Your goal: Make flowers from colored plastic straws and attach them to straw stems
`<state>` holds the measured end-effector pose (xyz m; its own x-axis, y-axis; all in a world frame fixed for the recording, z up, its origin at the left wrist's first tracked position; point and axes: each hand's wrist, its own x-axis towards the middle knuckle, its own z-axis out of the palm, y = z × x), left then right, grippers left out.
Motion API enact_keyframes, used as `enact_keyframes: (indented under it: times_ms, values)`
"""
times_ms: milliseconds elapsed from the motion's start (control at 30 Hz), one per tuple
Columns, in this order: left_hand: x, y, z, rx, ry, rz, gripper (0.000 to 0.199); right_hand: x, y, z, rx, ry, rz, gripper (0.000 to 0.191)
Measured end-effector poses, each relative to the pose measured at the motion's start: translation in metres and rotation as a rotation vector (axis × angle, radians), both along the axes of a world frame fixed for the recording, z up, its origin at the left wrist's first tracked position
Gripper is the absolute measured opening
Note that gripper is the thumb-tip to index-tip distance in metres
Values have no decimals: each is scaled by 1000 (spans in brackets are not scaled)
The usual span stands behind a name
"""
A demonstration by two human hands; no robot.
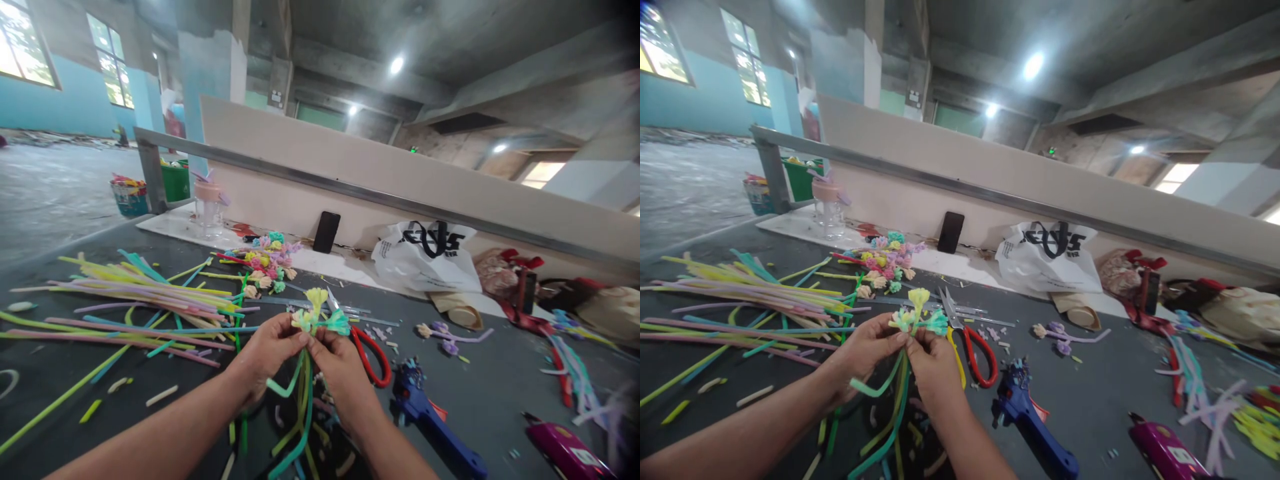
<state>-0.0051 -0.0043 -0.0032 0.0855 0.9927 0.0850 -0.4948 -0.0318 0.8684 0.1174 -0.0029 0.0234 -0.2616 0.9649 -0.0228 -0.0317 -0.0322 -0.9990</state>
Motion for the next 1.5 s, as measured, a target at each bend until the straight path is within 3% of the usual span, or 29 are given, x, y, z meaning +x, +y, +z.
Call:
enact_keyframes:
  times_ms: [467,833,1067,1267,1500]
  values:
    - [5,-5,10,-115,-90,32,25,12,6,-1,-78,113,-7,27]
    - [6,-2,4,-73,-6,161,22,6,6,-4,-44,-71,-13,22]
    - [4,-1,0,-145,9,80,27,4,3,4,-89,57,-24,17]
    - [-2,5,-7,-36,84,-53,28,7,5,5,-56,102,-28,20]
    - [2,-2,0,-56,63,-41,30,8,5,3,-66,38,-82,18]
